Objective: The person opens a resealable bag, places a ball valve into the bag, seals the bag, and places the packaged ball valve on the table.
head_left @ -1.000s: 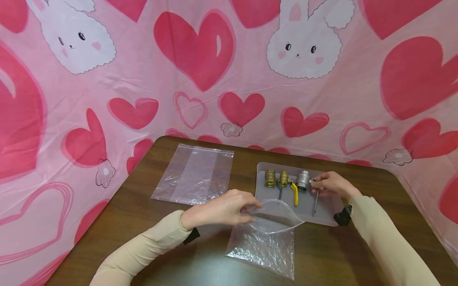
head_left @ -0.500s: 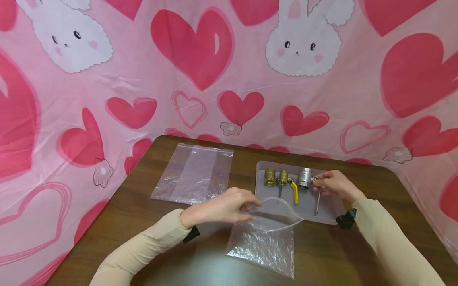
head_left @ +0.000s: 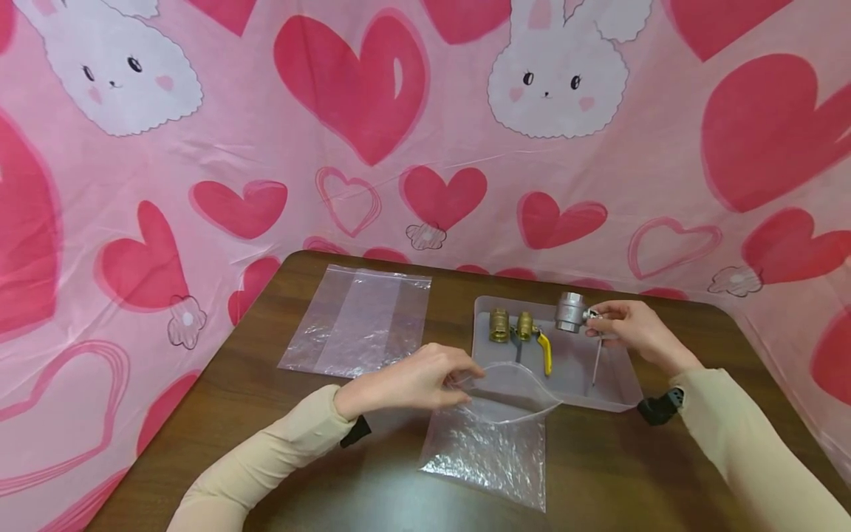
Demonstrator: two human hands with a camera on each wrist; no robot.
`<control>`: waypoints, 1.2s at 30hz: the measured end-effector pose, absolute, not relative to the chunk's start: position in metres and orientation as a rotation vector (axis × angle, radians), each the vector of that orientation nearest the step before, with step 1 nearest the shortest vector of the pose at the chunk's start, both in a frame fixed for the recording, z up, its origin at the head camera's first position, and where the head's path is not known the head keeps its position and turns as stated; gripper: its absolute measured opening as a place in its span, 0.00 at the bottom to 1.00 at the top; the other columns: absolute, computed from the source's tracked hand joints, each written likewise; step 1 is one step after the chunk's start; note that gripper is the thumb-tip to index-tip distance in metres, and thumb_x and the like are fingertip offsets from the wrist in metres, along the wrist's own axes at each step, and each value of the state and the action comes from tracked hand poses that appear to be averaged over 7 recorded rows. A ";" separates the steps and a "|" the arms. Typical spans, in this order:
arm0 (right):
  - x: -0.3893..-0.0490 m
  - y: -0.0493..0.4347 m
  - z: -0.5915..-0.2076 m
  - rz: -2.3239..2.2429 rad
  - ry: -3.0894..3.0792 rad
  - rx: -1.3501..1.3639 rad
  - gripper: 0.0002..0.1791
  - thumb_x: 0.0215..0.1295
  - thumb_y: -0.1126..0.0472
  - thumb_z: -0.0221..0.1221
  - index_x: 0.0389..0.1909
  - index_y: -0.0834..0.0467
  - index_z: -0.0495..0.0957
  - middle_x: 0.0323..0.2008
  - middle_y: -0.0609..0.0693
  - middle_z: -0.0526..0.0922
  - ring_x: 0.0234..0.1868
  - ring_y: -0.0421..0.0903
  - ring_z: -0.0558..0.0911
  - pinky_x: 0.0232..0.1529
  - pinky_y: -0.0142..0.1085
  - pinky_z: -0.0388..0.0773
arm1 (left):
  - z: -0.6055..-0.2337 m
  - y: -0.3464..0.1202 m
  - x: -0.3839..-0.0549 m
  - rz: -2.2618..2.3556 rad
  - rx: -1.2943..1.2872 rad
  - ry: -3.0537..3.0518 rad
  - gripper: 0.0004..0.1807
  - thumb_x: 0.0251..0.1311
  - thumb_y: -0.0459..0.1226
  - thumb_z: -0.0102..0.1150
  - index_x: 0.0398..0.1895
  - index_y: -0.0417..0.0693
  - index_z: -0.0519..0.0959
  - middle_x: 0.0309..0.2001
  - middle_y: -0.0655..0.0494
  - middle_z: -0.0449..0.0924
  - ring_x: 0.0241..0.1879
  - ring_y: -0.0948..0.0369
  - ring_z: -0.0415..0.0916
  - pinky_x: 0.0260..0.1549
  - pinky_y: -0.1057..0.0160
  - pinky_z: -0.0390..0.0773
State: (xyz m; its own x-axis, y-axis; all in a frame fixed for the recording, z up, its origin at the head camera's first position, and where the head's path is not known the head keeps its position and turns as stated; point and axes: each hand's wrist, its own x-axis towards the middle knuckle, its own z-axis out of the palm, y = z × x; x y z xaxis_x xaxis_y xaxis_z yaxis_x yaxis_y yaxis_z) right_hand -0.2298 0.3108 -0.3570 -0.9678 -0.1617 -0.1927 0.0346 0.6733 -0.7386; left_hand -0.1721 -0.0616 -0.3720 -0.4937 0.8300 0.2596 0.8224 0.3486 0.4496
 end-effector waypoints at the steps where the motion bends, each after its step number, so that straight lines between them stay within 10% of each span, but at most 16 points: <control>1: -0.228 0.310 -0.353 -1.172 2.657 -0.107 0.31 0.70 0.52 0.59 0.62 0.73 0.69 0.47 0.62 0.86 0.39 0.36 0.87 0.45 0.42 0.86 | -0.371 -0.062 -0.172 0.843 1.571 2.569 0.18 0.55 0.33 0.71 0.49 0.39 0.83 0.43 0.50 0.87 0.32 0.67 0.82 0.33 0.82 0.76; 36: -0.166 0.249 -0.285 -1.313 2.792 -0.401 0.23 0.65 0.57 0.65 0.57 0.65 0.76 0.37 0.42 0.90 0.37 0.29 0.86 0.37 0.30 0.85 | -0.371 -0.061 -0.174 0.883 1.515 2.557 0.16 0.56 0.34 0.70 0.49 0.42 0.83 0.45 0.51 0.87 0.32 0.68 0.83 0.33 0.81 0.78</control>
